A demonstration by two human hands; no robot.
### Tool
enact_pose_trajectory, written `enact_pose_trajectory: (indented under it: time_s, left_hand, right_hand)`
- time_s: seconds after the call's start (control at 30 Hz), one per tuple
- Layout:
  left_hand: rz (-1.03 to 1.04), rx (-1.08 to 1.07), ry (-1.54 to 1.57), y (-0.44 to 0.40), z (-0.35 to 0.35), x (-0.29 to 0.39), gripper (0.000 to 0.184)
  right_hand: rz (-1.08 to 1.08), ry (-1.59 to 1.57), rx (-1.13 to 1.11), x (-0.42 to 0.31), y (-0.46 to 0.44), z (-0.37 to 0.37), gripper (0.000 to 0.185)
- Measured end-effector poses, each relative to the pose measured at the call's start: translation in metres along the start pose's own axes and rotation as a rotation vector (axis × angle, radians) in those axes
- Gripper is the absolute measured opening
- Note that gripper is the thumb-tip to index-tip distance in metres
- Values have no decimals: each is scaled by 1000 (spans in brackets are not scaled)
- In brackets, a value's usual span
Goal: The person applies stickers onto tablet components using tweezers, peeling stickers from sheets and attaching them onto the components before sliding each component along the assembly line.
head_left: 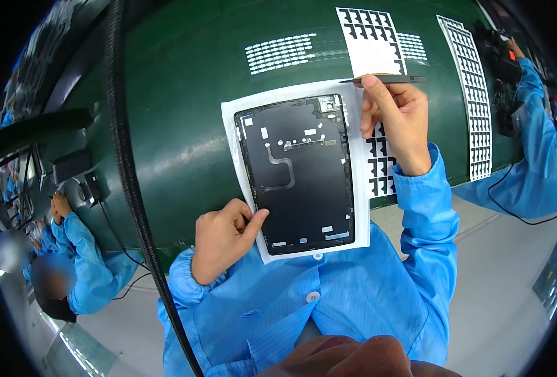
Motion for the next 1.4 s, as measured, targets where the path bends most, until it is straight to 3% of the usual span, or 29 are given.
enact_pose_trajectory:
  time_s: [0.1,0.2,0.27,0.33,0.4,0.47,0.53,0.6,0.67,0.77,0.9,1.0,1.03,1.13,1.2,1.4]
  left_hand:
    - [41,-8,117,0,1,5,35]
    - [180,118,418,2,-8,10,38]
    - [61,89,646,7,-19,0,42]
    - [157,185,544,-4,-46,-1,30]
    - [22,219,812,-37,-57,-3,17]
    - [21,421,654,-85,-75,-7,45]
    - [23,355,854,-141,-93,-10,54]
    - [76,362,795,-206,-109,-26,44]
    - [-13,347,948,-252,-120,-32,39]
    - [22,282,1101,-338,-131,-70,40]
    - [-3,617,904,-343,-157,-72,46]
    - [259,1067,82,-366,-139,-111,44]
    - [247,1089,-31,-345,-133,-92,36]
    - [552,1205,-203,-305,-118,-46,26]
    - [694,1057,-209,-283,-97,-23,17]
    - [1173,634,119,-182,-32,66,16]
  right_hand:
    - [-57,19,27,0,-1,-3,29]
    - [-100,20,84,-3,-4,-14,31]
    - [-152,-42,138,-7,-6,-18,31]
    - [-197,-85,203,-10,-10,-26,31]
    - [-226,-116,242,-10,-14,-31,30]
    - [-245,-130,279,-10,-15,-34,30]
    - [-216,-121,309,-10,-14,-33,30]
    - [-224,-127,295,-3,-17,-35,29]
    - [-210,-116,297,-2,-18,-34,29]
    - [-197,-82,306,2,-20,-36,30]
    - [-178,-65,327,2,-22,-37,31]
    - [-167,-63,337,2,-22,-37,31]
    - [-170,-64,330,1,-20,-38,31]
    - [-171,-40,322,-6,-19,-34,33]
    - [-183,-50,327,-5,-17,-35,34]
    - [-168,-50,340,-4,-17,-35,32]
Point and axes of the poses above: each hand's wrist, its own y-axis away from the middle knuckle, its own z-axis out of the palm, x = y × z, the point moved 3 cm from there along -y, towards the middle knuckle, and after that the axes turned 5 degrees about x, right-handed, at the moved point
